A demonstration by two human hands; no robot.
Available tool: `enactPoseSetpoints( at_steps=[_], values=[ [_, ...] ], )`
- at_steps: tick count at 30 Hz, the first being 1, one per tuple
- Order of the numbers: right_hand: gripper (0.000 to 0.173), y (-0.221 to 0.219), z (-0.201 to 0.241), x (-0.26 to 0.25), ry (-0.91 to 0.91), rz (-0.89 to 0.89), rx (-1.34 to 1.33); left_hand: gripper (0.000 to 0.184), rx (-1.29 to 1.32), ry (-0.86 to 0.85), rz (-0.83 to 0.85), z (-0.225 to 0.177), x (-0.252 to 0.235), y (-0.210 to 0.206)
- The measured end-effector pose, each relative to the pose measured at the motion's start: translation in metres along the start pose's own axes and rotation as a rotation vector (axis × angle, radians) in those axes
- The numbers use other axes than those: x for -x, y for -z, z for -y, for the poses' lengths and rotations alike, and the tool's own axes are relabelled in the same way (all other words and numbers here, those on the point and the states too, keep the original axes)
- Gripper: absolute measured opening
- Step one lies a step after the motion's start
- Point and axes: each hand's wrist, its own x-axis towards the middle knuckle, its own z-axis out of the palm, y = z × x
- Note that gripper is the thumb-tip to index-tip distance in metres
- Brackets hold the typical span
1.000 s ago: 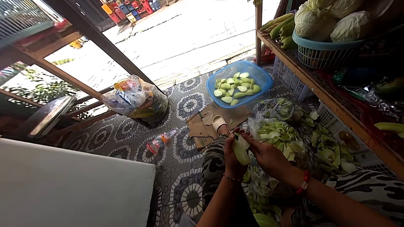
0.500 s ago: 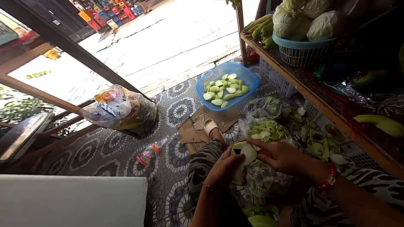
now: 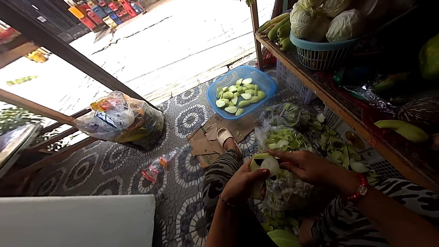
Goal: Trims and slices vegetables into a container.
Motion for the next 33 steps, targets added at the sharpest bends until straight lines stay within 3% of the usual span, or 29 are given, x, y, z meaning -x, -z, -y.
enactPoseSetpoints(
  at_steps=[5,10,14,23,27,33],
  values=[
    [0.049,-0.001,0.003,0.008,-0.178,-0.003,-0.063,0.037,-0.060,-0.058,-0.114,0.008,-0.011,-0.014],
    [0.044,0.005,-0.010,0.024,-0.079,-0.110,0.025,0.030,0.014,-0.011,-0.040,0.010,-0.020,-0.022],
    [0.060,0.015,-0.001,0.026,-0.295,0.049,-0.062,0.033,-0.101,-0.108,-0.026,0.017,-0.029,-0.032],
    [0.044,0.029,-0.012,0.031,-0.118,0.020,-0.041,0.021,-0.058,0.034,0.075,0.007,-0.023,-0.018],
    [0.044,0.041,-0.022,0.033,-0.273,0.022,-0.040,0.024,-0.017,0.058,0.143,0.009,-0.020,-0.019],
    [0.054,0.041,-0.023,0.027,-0.663,-0.182,0.102,0.042,-0.428,-0.091,-0.187,0.017,-0.036,-0.030]
  ],
)
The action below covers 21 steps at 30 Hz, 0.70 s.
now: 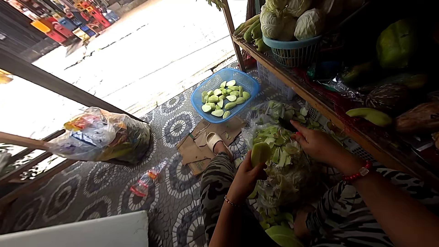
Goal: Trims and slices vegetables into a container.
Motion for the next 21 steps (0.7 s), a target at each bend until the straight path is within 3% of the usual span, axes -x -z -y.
enactPoseSetpoints(
  at_steps=[5,9,12,14,16,19,21],
  values=[
    [0.055,-0.013,0.007,0.002,0.071,-0.101,-0.189,0.014,0.184,-0.023,-0.045,0.002,-0.002,-0.002],
    [0.050,-0.010,0.009,0.003,0.048,-0.271,-0.204,0.024,0.298,-0.018,-0.209,0.001,-0.002,-0.002],
    [0.047,0.000,0.007,0.005,0.083,-0.365,-0.215,0.019,0.243,-0.024,-0.252,0.000,-0.007,-0.008],
    [0.047,0.001,0.006,0.006,0.128,-0.437,-0.180,0.013,0.006,-0.041,-0.252,0.003,-0.018,-0.018],
    [0.048,-0.001,0.004,0.006,0.177,-0.498,-0.099,0.028,-0.391,-0.002,-0.276,0.007,-0.034,-0.031],
    [0.050,0.000,0.000,0.005,0.216,-0.534,-0.015,0.042,-0.974,0.213,-0.245,0.022,-0.070,-0.055],
    [0.050,0.003,-0.003,0.006,0.212,-0.531,0.013,0.051,-1.199,0.307,-0.124,0.053,-0.092,-0.065]
  ],
)
